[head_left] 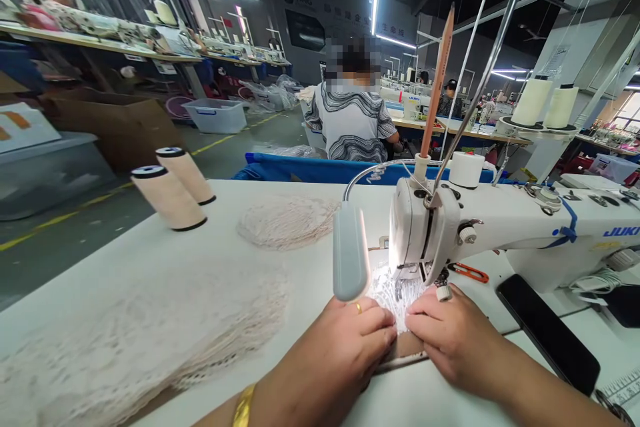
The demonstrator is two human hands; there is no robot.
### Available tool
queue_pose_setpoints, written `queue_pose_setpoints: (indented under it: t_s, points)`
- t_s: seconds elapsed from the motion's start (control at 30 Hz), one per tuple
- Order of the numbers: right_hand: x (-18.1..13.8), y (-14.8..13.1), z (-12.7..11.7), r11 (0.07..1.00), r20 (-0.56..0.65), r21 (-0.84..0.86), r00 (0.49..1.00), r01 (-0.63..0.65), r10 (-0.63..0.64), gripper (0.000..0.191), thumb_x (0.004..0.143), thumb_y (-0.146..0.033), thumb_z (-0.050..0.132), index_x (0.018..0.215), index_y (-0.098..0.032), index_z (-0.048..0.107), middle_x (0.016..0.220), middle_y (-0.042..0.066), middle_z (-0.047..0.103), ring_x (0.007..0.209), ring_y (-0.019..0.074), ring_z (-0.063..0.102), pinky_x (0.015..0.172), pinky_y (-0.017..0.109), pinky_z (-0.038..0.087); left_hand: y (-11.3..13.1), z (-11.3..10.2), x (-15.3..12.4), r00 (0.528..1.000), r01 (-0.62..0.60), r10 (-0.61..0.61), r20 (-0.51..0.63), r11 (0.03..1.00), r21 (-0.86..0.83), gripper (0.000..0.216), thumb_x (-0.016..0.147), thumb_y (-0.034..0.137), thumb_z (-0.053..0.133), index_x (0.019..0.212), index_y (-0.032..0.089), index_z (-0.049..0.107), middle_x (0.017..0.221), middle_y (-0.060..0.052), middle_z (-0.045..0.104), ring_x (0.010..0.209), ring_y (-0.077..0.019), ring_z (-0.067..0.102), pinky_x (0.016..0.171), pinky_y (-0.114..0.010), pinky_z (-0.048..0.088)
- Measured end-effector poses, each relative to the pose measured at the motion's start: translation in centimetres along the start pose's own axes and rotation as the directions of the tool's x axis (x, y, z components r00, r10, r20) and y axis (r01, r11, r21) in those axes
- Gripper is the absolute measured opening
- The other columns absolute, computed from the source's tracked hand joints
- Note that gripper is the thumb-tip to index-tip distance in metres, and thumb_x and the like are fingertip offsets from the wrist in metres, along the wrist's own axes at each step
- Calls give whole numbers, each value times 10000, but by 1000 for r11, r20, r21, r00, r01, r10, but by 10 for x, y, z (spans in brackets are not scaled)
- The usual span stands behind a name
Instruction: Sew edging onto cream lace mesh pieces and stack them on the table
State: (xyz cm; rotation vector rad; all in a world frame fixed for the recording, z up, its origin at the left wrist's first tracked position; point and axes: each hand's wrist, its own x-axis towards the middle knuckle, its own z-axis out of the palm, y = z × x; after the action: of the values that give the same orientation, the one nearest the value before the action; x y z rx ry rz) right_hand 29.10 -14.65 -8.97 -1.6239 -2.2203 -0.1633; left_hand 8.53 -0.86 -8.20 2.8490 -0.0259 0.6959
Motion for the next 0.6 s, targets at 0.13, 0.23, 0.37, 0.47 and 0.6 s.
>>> queue_pose_setpoints:
  t_s: [0.13,0.23,0.37,0.47,0.6]
  points:
    - [2,1,2,1000,-39,9,999,-29,29,254,901,6,580,1009,-200,680,1063,64,773,930,263,612,827,389,473,-4,0,6,999,6,-6,-32,1000,14,332,968,-24,482,885,214,698,934,-22,788,815,-219,687,762,-383,466]
    - [3,2,3,998,-56,8,996,-67,67,274,873,17,579,999,-200,689,1091,61,777,905,258,599,795,374,481,-8,-1,10,998,-12,13,-61,1000,20,341,974,-12,471,931,208,728,960,-34,799,821,-219,712,792,-395,501]
    - [6,3,4,991,-54,-4,990,-132,132,318,862,13,578,1053,-197,721,1160,70,783,939,259,615,819,363,520,-14,0,13,996,-12,17,-84,998,67,343,1003,31,462,961,214,749,972,-45,801,844,-223,729,831,-396,535]
    - [8,5,4,987,-66,-26,985,-160,158,433,846,12,577,1204,-168,739,1278,114,770,1042,289,644,893,393,563,-18,2,14,994,11,-5,-107,999,52,347,1053,96,452,976,227,764,941,-47,790,851,-222,725,850,-380,563]
    - [11,7,5,983,-64,-24,981,-184,182,480,840,7,581,1263,-146,750,1334,147,754,1116,322,662,935,431,594,-20,4,15,992,73,-71,-104,997,19,322,1059,153,472,1016,222,784,980,-65,792,893,-248,733,873,-398,590]
